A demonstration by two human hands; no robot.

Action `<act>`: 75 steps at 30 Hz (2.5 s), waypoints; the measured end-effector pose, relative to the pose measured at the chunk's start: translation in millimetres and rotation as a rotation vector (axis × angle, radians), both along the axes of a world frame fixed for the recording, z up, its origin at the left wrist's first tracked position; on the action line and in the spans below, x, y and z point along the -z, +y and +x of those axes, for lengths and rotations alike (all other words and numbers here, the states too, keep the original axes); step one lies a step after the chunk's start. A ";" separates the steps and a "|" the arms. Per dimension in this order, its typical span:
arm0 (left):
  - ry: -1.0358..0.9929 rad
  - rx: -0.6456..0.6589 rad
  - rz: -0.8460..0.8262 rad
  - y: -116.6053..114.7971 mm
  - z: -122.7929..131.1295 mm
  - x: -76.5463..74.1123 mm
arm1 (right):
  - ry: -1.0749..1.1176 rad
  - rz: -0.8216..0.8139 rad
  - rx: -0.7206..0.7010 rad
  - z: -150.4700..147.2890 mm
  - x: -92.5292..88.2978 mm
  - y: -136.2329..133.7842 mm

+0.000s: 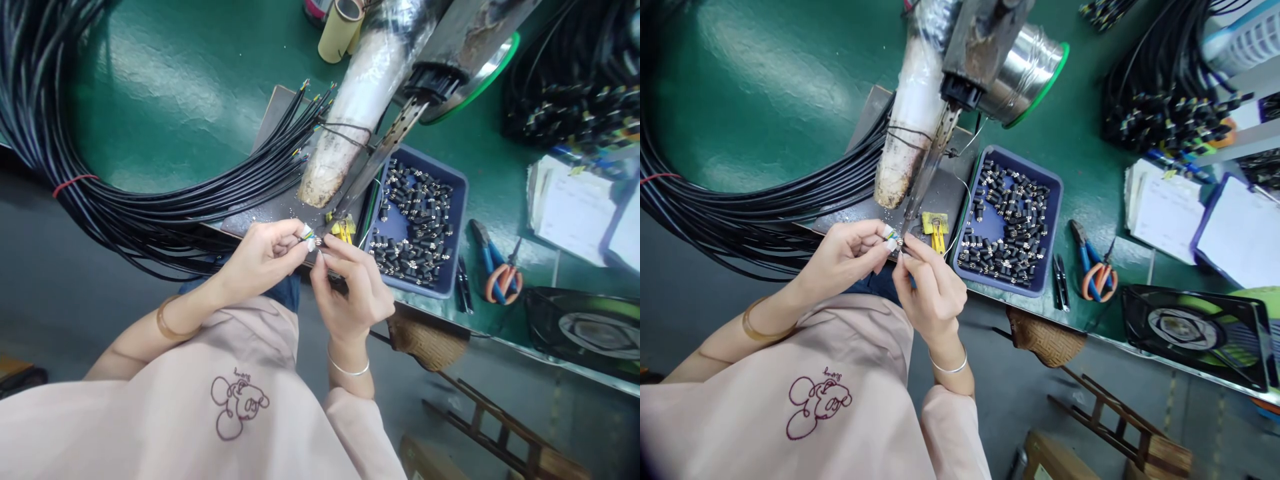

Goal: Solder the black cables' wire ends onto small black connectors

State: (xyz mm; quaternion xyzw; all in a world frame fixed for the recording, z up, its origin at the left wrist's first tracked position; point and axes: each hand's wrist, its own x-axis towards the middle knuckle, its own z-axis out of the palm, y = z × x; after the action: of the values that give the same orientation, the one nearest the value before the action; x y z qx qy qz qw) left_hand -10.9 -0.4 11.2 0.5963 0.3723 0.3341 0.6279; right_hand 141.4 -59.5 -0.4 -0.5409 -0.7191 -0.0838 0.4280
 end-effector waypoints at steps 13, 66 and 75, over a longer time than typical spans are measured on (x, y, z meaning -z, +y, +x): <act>-0.172 0.071 -0.223 -1.4 -6.1 2.4 | 0.442 -0.115 0.081 1.8 -8.6 -9.4; -0.057 -0.038 -0.022 5.2 1.5 6.6 | 0.124 0.093 0.042 -2.4 10.5 5.4; -0.039 -0.058 0.000 7.7 5.5 7.2 | 0.210 0.031 0.009 -0.4 5.7 10.2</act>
State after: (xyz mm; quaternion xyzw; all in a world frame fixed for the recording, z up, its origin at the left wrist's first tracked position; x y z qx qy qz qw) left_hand -5.4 7.3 4.0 0.5787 0.3772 0.3635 0.6251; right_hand 140.9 -49.3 -6.1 -0.5433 -0.6666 -0.0398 0.5088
